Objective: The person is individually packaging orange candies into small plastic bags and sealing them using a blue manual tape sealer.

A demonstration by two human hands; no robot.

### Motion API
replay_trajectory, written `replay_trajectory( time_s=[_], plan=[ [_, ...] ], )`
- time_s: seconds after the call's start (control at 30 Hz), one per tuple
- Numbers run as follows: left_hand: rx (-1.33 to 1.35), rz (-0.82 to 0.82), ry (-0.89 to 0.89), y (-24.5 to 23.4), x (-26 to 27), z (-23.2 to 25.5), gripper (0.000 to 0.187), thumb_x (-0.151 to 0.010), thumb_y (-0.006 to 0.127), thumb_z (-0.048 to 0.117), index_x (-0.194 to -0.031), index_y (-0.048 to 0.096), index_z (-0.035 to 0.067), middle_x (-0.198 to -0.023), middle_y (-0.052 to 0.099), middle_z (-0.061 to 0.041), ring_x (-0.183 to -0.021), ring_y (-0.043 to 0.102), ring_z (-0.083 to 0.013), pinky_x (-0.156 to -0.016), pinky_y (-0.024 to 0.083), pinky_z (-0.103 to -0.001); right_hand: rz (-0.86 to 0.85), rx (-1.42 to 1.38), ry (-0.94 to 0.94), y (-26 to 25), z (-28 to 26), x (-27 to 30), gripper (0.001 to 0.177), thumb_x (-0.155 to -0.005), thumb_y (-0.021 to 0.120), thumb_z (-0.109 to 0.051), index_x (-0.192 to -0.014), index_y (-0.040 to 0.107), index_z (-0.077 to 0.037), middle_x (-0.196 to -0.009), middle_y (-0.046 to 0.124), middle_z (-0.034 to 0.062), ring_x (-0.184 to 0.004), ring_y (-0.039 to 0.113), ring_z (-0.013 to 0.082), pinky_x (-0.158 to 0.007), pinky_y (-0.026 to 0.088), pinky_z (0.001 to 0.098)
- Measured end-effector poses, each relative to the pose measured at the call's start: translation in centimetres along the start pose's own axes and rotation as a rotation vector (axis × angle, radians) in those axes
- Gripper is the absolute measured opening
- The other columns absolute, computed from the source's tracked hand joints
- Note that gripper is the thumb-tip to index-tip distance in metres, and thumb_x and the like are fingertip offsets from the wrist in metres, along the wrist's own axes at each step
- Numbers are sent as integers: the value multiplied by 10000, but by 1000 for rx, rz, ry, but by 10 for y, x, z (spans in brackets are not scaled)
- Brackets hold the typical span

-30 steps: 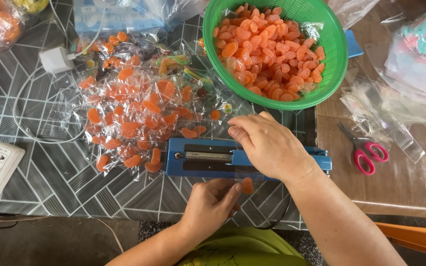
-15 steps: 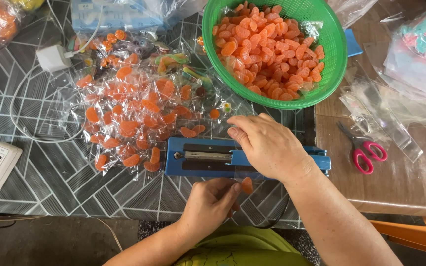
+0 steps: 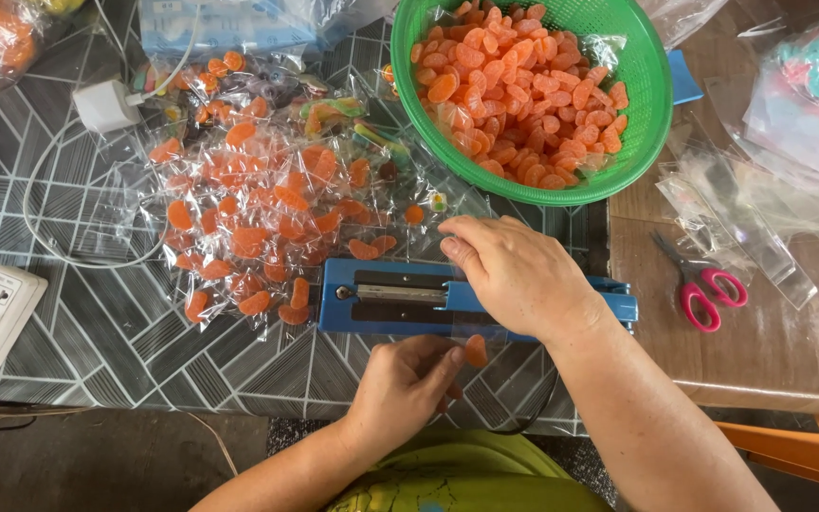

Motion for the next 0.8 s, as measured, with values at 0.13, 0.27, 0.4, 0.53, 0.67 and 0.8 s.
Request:
replay_trajectory(
  time_s=[0.13,0.27,0.4,0.53,0.67,0.8],
  plan=[
    [30,-4,-1,-1,2,5,365,-1003,601,383,-994,852,119,-607,740,-27,-468,654,-91,-501,538,-251,-35,0,41,0,0,2,487,-1053,339,-426,-1410,580,-199,-1383,666,-17,-1297,551,269,-994,463,496],
    [33,8,64,-1,7,12,363,-1023,588,362,-989,848,110,-603,731,-15,-468,649,-91,-483,536,-262,-34,14,62,-4,-4,8,491,-1052,332,-436,-1412,576,-208,-1395,655,-25,-1291,548,270,-981,471,512],
    [34,38,36,-3,7,12,343,-1027,583,325,-1001,855,117,-620,754,-47,-487,650,-110,-501,543,-295,128,-72,13,-19,-5,15,425,-1044,411,-407,-1317,657,-195,-1214,741,11,-1116,665,280,-886,506,460],
    [4,33,47,-3,10,15,330,-1039,574,307,-1024,854,132,-617,745,-20,-495,635,-90,-505,539,-280,437,-150,-206,-46,-10,39,322,-1070,493,-287,-1212,717,-105,-1153,781,39,-1066,726,253,-869,540,394],
    [-2,47,71,-2,8,11,316,-1033,581,298,-1006,831,105,-642,766,-27,-508,675,-105,-515,570,-296,679,-164,-369,-60,-13,73,271,-1087,545,-178,-1207,704,4,-1146,760,116,-1075,729,278,-891,571,377],
    [15,34,97,-1,9,9,282,-1042,573,261,-1020,804,100,-699,771,-38,-542,687,-116,-546,587,-302,1057,-29,-709,-51,-14,152,199,-1026,610,50,-1223,627,71,-1174,649,211,-1016,652,290,-930,563,405]
  ],
)
Point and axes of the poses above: each hand's wrist, its own x-axis away from the middle knuckle, its own y-axis out of the palm, z = x × y, the point moved 8 cm from there along -x, towards the middle knuckle
